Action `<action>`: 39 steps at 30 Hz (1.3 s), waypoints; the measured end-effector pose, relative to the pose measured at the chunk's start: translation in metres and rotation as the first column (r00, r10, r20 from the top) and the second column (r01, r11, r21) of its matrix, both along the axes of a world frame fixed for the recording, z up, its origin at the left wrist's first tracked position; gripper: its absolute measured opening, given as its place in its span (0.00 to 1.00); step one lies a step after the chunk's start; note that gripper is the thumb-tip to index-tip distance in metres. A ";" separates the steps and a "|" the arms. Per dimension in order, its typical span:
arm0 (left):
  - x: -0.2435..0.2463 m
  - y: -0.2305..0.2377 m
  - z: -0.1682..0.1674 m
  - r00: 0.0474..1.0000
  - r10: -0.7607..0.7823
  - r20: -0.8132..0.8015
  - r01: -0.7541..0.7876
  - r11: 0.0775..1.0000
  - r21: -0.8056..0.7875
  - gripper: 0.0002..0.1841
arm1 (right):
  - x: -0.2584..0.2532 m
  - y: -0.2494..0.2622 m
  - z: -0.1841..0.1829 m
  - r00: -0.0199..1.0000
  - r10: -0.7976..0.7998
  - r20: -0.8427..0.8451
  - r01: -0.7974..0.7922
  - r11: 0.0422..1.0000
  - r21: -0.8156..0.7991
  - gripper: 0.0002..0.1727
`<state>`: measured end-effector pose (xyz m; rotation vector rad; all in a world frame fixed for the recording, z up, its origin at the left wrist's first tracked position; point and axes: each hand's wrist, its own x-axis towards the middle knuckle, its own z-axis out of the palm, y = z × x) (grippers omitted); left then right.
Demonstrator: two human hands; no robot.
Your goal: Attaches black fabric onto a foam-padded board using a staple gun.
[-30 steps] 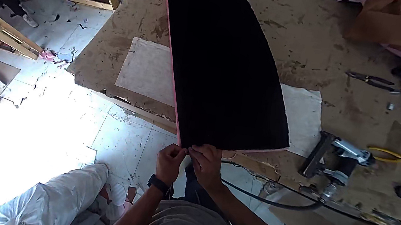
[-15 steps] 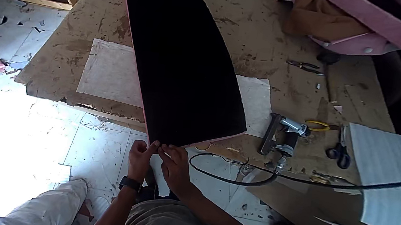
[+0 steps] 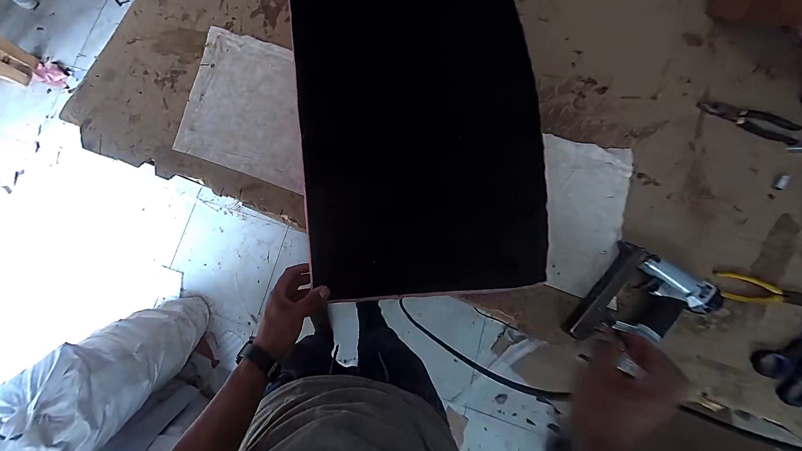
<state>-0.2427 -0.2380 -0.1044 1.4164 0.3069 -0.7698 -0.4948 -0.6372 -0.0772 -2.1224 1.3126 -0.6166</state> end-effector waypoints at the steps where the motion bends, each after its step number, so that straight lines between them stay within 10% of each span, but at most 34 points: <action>1: 0.002 0.000 0.001 1.000 -0.002 -0.013 0.002 1.000 -0.008 0.35 | -0.021 -0.035 -0.006 0.992 -0.096 -0.079 0.097 0.995 0.014 0.35; 12: 0.022 0.008 -0.010 0.970 -0.218 -0.105 0.201 0.968 -0.148 0.36 | -0.007 -0.117 -0.028 0.895 -0.282 -0.346 0.384 0.881 0.275 0.34; 19: 0.042 0.014 -0.024 0.927 -0.354 -0.125 0.309 0.909 -0.280 0.45 | 0.018 0.041 0.072 0.942 -0.163 0.293 0.068 0.949 0.309 0.29; 24: 0.048 0.017 -0.029 0.883 -0.464 -0.069 0.424 0.852 -0.307 0.49 | 0.085 0.196 0.136 0.983 0.182 0.031 -0.180 0.907 0.381 0.19; 28: 0.049 0.018 -0.031 0.886 -0.463 -0.022 0.432 0.842 -0.323 0.51 | 0.126 0.281 0.120 0.933 0.343 -0.112 -0.258 0.852 0.455 0.14; 39: 0.055 0.021 -0.040 0.870 -0.492 -0.028 0.463 0.835 -0.296 0.52 | 0.146 0.312 0.095 0.816 0.405 -0.412 -0.271 0.898 0.346 0.17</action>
